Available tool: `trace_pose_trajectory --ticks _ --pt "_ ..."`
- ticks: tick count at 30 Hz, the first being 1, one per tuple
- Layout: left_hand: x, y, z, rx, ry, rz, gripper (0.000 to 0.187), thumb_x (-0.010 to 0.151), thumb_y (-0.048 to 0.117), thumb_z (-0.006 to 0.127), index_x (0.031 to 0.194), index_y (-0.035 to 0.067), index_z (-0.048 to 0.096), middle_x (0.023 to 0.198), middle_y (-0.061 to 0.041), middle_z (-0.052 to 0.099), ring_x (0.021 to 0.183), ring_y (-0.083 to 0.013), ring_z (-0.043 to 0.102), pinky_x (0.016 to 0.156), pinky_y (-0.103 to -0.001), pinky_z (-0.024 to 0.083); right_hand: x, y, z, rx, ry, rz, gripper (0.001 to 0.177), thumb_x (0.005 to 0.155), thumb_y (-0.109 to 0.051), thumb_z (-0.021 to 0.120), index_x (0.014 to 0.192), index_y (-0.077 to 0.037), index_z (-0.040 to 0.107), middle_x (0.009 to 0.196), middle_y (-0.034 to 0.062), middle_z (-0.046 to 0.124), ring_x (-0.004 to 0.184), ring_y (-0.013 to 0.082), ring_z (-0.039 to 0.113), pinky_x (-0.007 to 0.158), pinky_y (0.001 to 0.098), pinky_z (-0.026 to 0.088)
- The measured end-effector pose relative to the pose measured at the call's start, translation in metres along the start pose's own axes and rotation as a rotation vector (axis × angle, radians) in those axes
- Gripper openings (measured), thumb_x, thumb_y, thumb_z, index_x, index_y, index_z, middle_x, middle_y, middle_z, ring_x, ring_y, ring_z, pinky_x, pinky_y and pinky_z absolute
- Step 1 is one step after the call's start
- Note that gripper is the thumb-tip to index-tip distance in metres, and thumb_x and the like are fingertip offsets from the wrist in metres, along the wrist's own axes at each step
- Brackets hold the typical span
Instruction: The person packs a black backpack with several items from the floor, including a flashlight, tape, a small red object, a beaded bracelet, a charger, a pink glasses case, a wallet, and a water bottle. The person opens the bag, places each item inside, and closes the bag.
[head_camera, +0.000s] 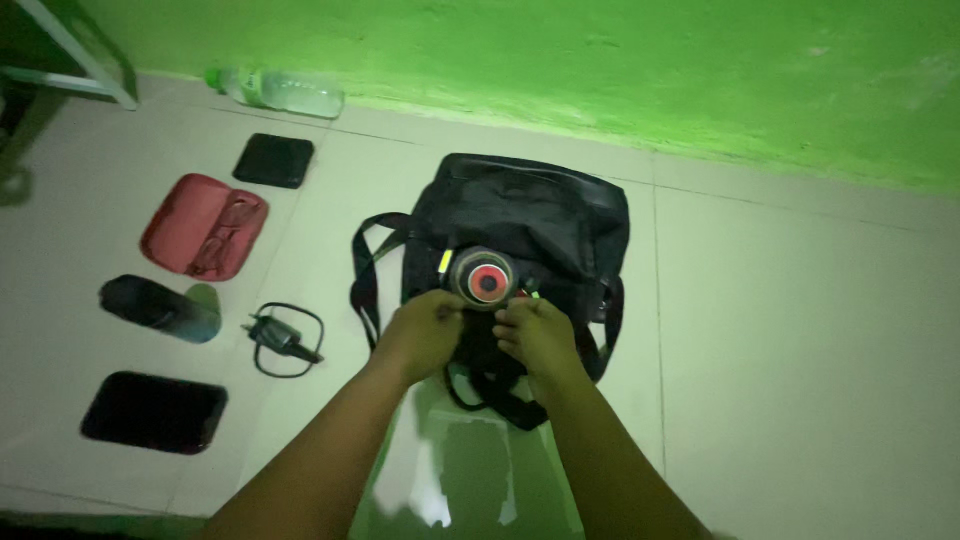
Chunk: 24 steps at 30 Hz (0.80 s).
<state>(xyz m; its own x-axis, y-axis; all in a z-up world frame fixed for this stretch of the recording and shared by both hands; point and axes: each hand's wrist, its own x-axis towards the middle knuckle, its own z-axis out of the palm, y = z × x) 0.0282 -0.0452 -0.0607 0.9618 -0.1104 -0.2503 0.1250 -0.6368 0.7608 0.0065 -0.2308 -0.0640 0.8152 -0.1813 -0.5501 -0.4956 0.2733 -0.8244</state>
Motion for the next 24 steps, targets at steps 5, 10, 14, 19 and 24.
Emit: trace_pose_trajectory --ticks 5,10,14,19,24 --pt "-0.028 -0.012 -0.055 -0.034 0.149 -0.12 0.028 0.092 0.023 0.062 0.114 0.013 0.075 0.111 -0.013 0.076 0.104 -0.0275 0.072 0.091 -0.037 0.054 -0.006 -0.009 0.041 -0.07 -0.081 0.041 0.019 0.094 -0.017 0.059 0.108 -0.006 0.065 0.099 0.0077 0.072 0.082 0.0165 0.067 0.075 0.0304 0.056" --pt "-0.031 -0.037 -0.087 -0.117 0.242 -0.223 0.026 0.089 0.023 0.064 0.109 0.008 0.073 0.099 -0.011 0.079 0.093 -0.0251 0.075 0.086 -0.036 0.056 0.005 0.012 0.09 -0.045 -0.185 0.01 0.016 0.094 -0.014 0.061 0.105 -0.004 0.067 0.094 0.0088 0.073 0.075 0.0192 0.066 0.064 0.0297 0.053" --pt "-0.026 -0.055 -0.099 -0.047 0.314 -0.22 0.026 0.088 0.023 0.065 0.107 0.008 0.073 0.099 -0.01 0.077 0.093 -0.0245 0.074 0.085 -0.035 0.055 0.01 0.022 0.122 -0.106 -0.253 0.04 0.017 0.092 -0.012 0.062 0.106 -0.003 0.065 0.091 0.0074 0.07 0.075 0.0167 0.068 0.062 0.0299 0.057" --pt "-0.025 -0.07 -0.099 -0.059 0.341 -0.19 0.026 0.086 0.024 0.067 0.105 0.008 0.074 0.1 -0.01 0.077 0.094 -0.0244 0.073 0.084 -0.035 0.054 0.01 0.031 0.133 -0.122 -0.282 0.007 0.022 0.092 -0.009 0.062 0.113 -0.003 0.064 0.086 0.0113 0.064 0.07 0.02 0.061 0.059 0.0318 0.05" --pt "-0.021 -0.068 -0.085 -0.142 0.273 -0.283 0.027 0.092 0.027 0.063 0.111 0.009 0.072 0.103 -0.013 0.077 0.095 -0.028 0.074 0.086 -0.037 0.056 0.027 0.03 0.103 -0.201 -0.173 -0.233 0.027 0.09 -0.008 0.064 0.116 -0.003 0.062 0.093 0.0079 0.07 0.076 0.0167 0.066 0.065 0.0289 0.056"
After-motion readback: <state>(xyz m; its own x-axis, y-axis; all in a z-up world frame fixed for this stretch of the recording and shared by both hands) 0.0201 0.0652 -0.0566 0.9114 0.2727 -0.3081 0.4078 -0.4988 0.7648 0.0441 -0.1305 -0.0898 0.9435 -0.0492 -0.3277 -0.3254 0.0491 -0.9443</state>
